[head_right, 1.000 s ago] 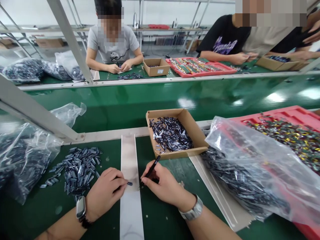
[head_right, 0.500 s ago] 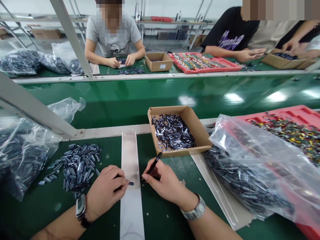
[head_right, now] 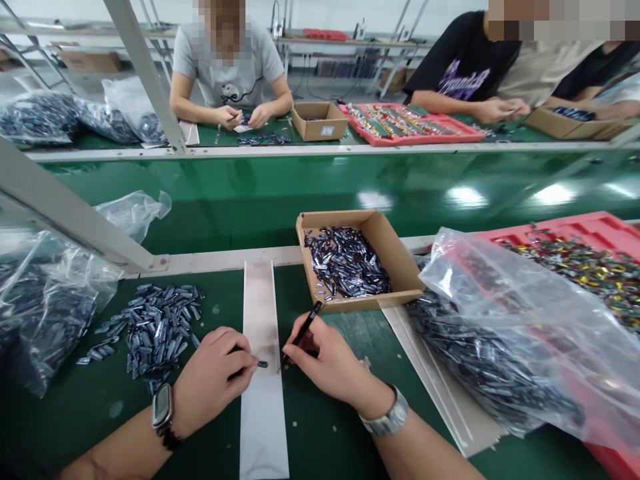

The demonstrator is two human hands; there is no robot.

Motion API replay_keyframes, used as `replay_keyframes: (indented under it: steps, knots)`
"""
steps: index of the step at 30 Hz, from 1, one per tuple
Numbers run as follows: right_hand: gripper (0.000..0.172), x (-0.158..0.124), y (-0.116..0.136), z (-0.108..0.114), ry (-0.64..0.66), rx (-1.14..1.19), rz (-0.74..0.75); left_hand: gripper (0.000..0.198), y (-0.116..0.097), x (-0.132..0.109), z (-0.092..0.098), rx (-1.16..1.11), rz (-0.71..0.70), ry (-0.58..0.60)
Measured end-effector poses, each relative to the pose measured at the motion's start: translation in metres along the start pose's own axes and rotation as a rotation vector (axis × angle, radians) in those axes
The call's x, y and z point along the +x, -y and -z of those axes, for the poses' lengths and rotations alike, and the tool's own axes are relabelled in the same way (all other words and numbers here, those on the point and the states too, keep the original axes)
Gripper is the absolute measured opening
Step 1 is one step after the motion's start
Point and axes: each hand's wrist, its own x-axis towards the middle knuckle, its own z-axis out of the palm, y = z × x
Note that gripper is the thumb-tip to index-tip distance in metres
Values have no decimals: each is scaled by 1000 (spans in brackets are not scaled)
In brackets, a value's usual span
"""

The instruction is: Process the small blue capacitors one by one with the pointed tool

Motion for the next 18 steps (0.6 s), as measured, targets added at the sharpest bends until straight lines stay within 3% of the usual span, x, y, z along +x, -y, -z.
replay_keyframes:
  steps: [4,10,18]
  knots:
    - [35,1,4,0,-25,55,-38,16,0,0,0,3,2,15]
    - [55,1,5,-6,-172,156,-42,17,-1,0,2,23,6,17]
    - [56,3,6,-29,-192,133,-22,16,1,-2,-2,15,15,2]
